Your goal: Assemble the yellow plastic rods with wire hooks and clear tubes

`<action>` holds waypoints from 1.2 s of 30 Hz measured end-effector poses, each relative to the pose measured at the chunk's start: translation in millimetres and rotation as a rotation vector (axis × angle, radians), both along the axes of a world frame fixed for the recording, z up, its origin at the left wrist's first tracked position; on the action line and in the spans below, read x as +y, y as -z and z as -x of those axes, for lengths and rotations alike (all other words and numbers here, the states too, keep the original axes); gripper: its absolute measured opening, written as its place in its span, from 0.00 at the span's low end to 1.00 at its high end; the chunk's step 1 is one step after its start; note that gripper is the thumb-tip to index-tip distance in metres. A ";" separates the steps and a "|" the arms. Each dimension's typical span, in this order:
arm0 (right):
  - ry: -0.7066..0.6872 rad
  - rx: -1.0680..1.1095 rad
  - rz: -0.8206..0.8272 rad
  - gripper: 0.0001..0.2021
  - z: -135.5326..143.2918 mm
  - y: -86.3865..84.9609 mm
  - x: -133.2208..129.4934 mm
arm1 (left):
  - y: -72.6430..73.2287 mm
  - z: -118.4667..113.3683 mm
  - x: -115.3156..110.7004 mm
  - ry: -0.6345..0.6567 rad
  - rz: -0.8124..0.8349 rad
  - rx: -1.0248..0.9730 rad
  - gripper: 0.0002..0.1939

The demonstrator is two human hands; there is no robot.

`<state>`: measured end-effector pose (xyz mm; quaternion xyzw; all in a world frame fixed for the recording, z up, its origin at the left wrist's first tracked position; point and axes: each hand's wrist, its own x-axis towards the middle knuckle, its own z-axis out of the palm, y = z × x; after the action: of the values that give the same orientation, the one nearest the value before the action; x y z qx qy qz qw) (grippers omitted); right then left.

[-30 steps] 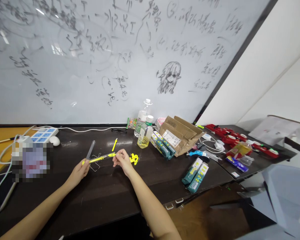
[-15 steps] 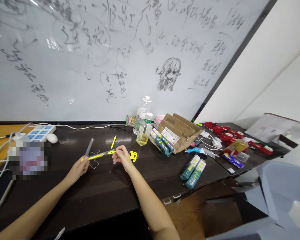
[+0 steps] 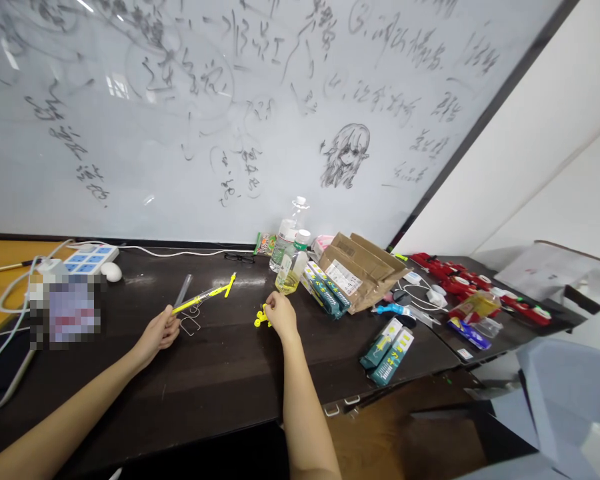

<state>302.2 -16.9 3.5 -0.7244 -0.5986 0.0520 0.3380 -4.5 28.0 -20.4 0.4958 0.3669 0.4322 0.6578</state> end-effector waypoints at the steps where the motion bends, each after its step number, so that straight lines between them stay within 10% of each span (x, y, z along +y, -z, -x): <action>1: -0.047 -0.029 0.047 0.05 1.4 1.6 -0.7 | -0.1 0.2 0.1 -0.005 0.009 -0.011 0.25; 12: -0.158 -0.160 0.130 0.11 -1.4 12.2 -4.3 | -0.7 1.3 -0.5 -0.013 0.072 -0.052 0.26; 23: -0.396 0.797 -0.197 0.12 30.1 -3.7 7.7 | 9.2 1.0 3.0 0.018 -0.001 0.035 0.25; 36: -0.488 0.786 -0.162 0.12 38.3 -6.4 3.0 | 4.1 -2.5 -1.7 0.041 -0.038 0.118 0.25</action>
<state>263.9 -13.8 9.9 -0.4592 -0.5801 0.3536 0.5724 -2.0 26.2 -24.6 0.5404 0.3864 0.3955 0.6342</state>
